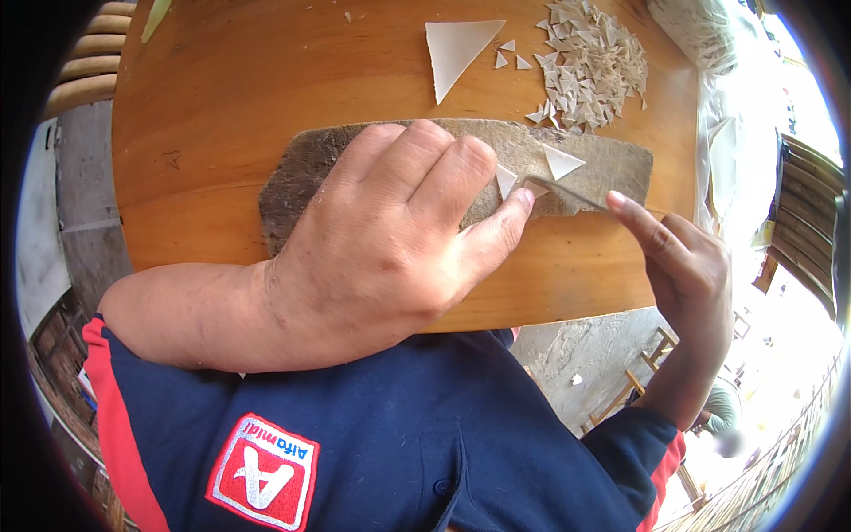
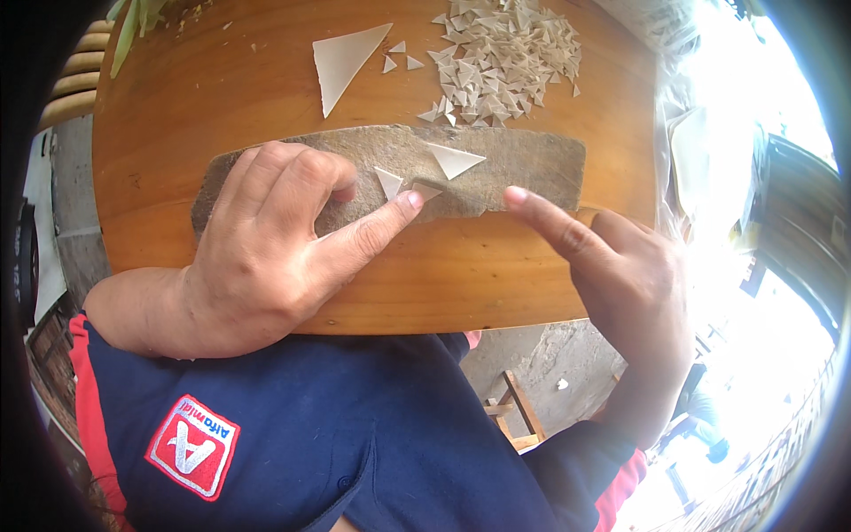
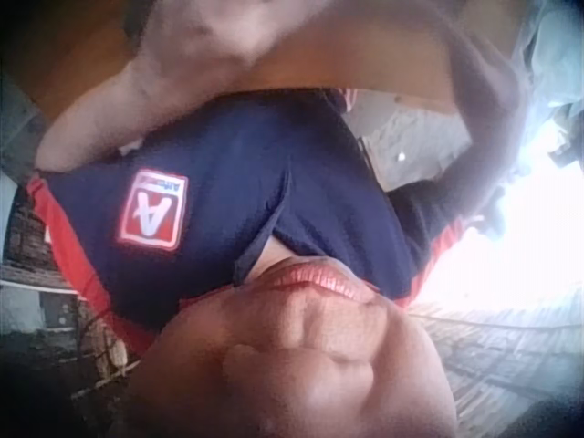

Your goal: The person uses a knife to cut thin white sheets of dough into small triangular pieces on a wooden cutting board. The cut pieces accumulate in a pile on the board as the person continues cutting.

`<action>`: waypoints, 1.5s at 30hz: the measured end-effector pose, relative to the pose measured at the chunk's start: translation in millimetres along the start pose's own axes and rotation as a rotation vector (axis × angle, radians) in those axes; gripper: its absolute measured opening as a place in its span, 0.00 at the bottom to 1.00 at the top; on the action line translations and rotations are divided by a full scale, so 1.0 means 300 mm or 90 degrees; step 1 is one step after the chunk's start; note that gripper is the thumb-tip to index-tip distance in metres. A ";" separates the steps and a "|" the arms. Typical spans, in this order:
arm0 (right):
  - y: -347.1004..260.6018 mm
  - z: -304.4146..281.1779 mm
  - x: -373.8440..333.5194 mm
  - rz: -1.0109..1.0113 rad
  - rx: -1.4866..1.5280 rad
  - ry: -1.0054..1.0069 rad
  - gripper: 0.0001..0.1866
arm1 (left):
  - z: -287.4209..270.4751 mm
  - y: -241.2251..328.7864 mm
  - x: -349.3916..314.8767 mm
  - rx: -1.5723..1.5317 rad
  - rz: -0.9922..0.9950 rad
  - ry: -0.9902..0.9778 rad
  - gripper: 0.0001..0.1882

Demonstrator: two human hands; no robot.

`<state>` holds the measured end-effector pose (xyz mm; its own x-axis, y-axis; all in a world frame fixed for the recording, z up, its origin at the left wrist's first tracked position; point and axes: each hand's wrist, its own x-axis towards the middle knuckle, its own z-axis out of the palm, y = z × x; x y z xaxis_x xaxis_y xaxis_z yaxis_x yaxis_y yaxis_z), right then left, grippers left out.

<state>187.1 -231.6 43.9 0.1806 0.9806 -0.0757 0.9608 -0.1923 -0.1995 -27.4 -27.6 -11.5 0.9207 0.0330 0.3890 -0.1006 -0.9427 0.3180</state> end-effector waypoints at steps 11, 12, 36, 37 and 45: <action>-0.051 0.003 -0.086 0.038 0.065 0.006 0.40 | 0.012 -0.011 0.000 -0.054 -0.010 0.024 0.24; -0.052 0.009 -0.092 0.040 0.067 0.012 0.40 | 0.014 -0.012 0.000 -0.055 -0.007 0.025 0.24; -0.219 0.065 -0.083 0.187 0.146 0.009 0.44 | 0.013 -0.001 0.002 -0.032 -0.002 0.020 0.27; -0.220 0.063 -0.081 0.188 0.141 0.007 0.44 | 0.015 -0.002 0.001 -0.029 -0.002 0.020 0.27; -0.260 0.062 -0.091 0.179 0.068 -0.017 0.44 | 0.008 0.000 0.000 -0.028 -0.004 0.009 0.26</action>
<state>103.5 -244.1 43.4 0.4291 0.8874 -0.1686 0.8460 -0.4602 -0.2692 -26.4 -28.4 -13.5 0.9159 0.0446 0.3988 -0.1110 -0.9268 0.3587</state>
